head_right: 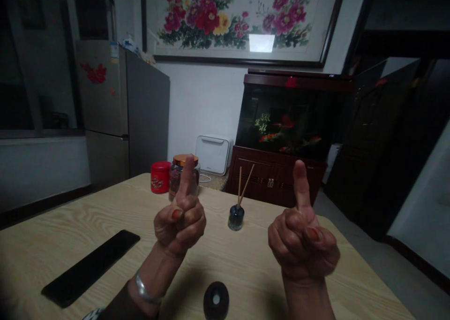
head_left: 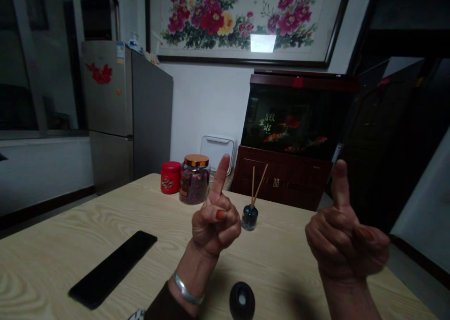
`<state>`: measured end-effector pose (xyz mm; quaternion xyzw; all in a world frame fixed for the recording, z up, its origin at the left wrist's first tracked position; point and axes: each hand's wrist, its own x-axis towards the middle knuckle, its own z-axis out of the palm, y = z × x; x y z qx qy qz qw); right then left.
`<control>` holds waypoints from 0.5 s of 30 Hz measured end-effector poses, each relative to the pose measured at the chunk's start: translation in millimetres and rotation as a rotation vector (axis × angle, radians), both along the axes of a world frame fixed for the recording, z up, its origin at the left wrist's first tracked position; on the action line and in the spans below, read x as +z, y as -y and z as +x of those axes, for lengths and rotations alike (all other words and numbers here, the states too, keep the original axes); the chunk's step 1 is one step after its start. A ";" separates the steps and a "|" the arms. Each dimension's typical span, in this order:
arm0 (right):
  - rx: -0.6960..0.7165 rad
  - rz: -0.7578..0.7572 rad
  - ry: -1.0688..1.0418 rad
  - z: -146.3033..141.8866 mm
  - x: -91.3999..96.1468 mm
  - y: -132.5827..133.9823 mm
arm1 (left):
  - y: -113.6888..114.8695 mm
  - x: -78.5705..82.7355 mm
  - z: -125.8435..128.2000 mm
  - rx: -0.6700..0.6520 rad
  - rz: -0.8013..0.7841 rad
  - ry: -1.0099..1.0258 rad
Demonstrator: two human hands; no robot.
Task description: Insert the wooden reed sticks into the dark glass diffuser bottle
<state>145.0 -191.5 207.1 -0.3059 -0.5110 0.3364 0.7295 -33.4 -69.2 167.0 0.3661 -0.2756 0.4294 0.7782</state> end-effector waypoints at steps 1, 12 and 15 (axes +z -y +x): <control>-0.032 0.029 -0.017 -3.4 -2.0 -3.4 | -0.8 -0.8 0.8 -0.003 -0.004 -0.002; 0.102 0.005 -0.102 10.3 -20.5 -27.9 | -13.5 -11.3 4.5 0.043 -0.066 -0.100; 0.014 -0.125 0.007 28.5 -46.1 -57.3 | -36.1 -44.3 12.5 0.207 -0.087 -0.335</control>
